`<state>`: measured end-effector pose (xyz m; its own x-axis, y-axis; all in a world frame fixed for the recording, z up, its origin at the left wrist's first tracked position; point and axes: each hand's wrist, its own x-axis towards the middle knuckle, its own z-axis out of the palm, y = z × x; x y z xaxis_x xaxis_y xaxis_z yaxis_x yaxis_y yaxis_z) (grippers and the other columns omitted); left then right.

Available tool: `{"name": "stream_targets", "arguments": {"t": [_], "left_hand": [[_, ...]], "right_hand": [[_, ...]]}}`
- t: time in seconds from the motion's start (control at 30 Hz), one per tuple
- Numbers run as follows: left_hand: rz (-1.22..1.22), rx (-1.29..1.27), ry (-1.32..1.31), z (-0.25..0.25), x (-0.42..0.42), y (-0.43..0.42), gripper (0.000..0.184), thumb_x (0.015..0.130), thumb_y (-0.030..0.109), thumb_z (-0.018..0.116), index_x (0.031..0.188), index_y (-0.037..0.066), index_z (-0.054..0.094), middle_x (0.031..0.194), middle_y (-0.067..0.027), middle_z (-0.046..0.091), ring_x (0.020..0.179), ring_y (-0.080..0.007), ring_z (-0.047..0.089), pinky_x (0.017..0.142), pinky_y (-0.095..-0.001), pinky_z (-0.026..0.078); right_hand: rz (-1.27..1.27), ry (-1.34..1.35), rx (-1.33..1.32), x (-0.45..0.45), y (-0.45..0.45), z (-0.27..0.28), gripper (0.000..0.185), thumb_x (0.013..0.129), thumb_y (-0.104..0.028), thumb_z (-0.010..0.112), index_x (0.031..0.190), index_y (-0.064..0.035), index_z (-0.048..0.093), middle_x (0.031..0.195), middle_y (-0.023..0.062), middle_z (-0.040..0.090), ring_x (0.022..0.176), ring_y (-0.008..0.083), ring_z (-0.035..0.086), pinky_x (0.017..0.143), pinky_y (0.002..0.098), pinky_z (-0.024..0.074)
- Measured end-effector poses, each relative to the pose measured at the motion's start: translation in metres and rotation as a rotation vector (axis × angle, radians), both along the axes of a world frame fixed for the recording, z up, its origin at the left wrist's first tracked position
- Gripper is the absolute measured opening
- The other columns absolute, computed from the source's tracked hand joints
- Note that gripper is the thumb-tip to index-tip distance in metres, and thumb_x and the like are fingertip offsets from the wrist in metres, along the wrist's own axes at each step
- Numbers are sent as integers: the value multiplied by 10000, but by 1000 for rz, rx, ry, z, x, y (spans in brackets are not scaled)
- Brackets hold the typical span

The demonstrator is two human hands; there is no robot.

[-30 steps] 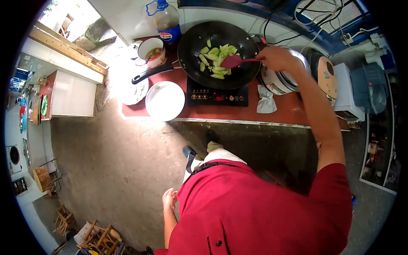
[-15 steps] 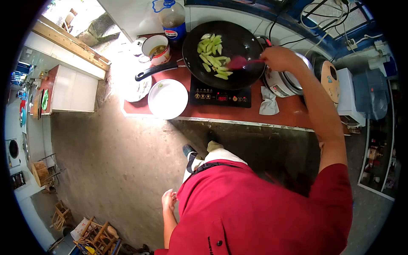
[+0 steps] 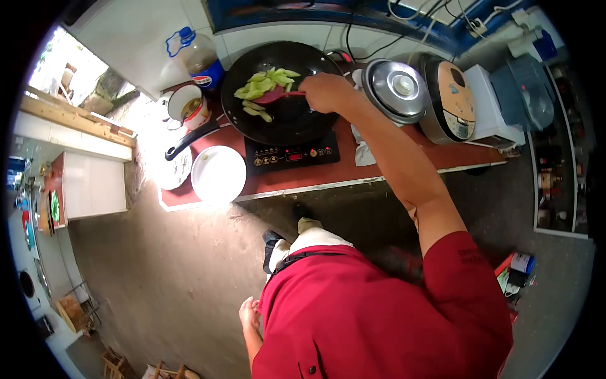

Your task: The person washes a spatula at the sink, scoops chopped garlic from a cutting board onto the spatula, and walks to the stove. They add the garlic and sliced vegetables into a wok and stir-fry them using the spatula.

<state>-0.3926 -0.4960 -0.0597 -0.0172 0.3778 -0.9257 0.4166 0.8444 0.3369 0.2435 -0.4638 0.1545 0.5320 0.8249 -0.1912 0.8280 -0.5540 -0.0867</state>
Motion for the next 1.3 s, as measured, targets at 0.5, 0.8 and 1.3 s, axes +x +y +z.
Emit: {"name": "stream_targets", "arguments": {"t": [0.5, 0.8, 1.3], "left_hand": [[-331, 31, 49, -9, 9, 20, 222, 892, 214, 591, 1069, 80, 590, 743, -14, 622, 506, -89, 493, 448, -249, 405], [-229, 112, -122, -10, 17, 33, 271, 885, 194, 605, 1112, 56, 550, 844, -80, 623, 545, -122, 520, 476, -266, 440], [-178, 34, 25, -37, 0, 22, 333, 850, 238, 651, 1104, 27, 607, 910, -88, 662, 777, -175, 629, 698, -301, 523]], "right_hand": [[-84, 82, 90, -29, -82, -38, 230, 854, -180, 504, 993, -108, 673, 874, 165, 675, 840, 354, 658, 728, 457, 529], [-275, -346, 197, 82, -165, 5, 348, 776, -259, 632, 1079, -89, 647, 1002, 206, 626, 936, 329, 618, 794, 457, 505], [-459, -134, 417, 153, -222, 61, 403, 737, -212, 667, 1127, -116, 644, 998, 181, 666, 908, 333, 644, 805, 396, 513]]}}
